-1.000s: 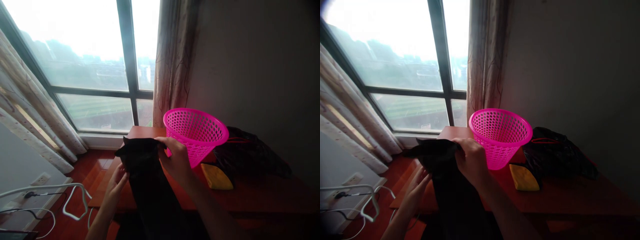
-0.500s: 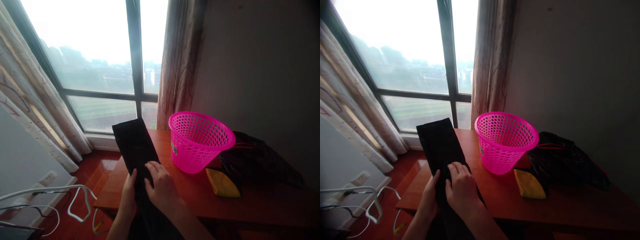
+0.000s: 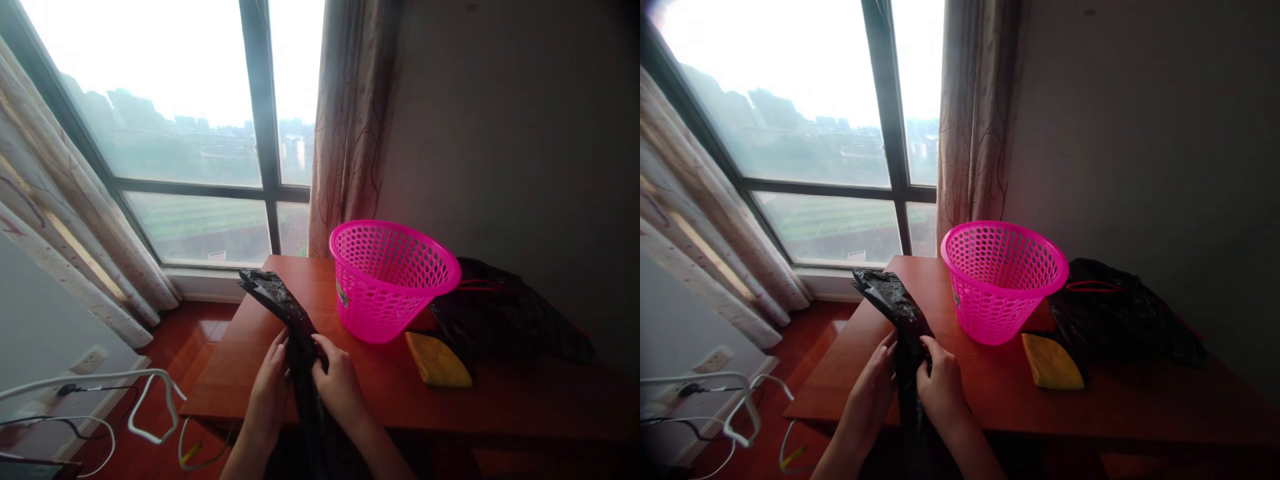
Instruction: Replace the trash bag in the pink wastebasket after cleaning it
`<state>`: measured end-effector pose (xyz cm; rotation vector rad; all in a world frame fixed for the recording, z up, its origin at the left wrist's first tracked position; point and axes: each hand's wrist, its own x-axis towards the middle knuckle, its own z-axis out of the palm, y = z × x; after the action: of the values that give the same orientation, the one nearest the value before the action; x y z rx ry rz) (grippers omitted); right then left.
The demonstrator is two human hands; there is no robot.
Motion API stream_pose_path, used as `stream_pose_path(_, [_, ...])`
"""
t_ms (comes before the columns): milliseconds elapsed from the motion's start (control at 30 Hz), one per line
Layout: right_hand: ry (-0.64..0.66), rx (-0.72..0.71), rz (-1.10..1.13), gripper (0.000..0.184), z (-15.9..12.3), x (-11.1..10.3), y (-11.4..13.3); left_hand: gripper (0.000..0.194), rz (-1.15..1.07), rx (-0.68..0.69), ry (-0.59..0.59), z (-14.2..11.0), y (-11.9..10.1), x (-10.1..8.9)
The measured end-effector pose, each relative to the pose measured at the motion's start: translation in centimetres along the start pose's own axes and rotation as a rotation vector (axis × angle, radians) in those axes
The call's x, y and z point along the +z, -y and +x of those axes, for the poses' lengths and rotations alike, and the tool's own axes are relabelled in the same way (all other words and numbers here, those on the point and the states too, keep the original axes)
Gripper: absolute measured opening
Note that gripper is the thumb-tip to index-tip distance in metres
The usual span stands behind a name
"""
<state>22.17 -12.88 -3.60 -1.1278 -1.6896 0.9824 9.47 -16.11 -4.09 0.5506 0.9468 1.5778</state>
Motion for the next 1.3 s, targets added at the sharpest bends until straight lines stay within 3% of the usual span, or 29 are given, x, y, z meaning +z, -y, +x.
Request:
stream_pose_path(200, [0.012,0.089,0.425,0.029,1.4,-1.3,-0.7,0.066,0.208,0.053,-0.151,-0.1,0.3,-1.4])
stream_pose_path(333, [0.011,0.123,0.510,0.033,2.0,-1.6,-2.0,0.064,0.206,-0.007,-0.167,-0.4,0.2,-1.7])
stream_pose_path(433, [-0.028,0.128,0.456,0.050,1.9,-1.5,-3.0,0.065,0.203,0.033,-0.159,-0.8,-0.1,-1.3])
stream_pose_path(533, [-0.111,0.037,0.322,0.065,1.5,-1.6,-3.2,0.063,0.255,0.091,-0.124,-1.0,-0.3,-0.7])
stream_pose_path(667, [-0.047,-0.131,0.092,0.047,1.2,-2.3,-1.6,0.054,0.386,0.153,-0.090,-1.1,-0.4,-0.1])
stream_pose_path(900, [-0.010,-0.144,-0.041,0.023,0.7,-3.3,1.3,0.049,0.465,0.215,-0.020,-1.6,-0.3,0.6])
stream_pose_path(1067, [0.056,-0.118,-0.107,0.025,0.3,-3.3,2.1,0.047,0.494,0.245,0.006,-2.2,-0.1,1.3])
stream_pose_path(1300, [0.011,-0.120,-0.149,0.026,0.5,-2.5,0.7,0.049,0.542,0.271,0.065,-2.4,0.3,1.0])
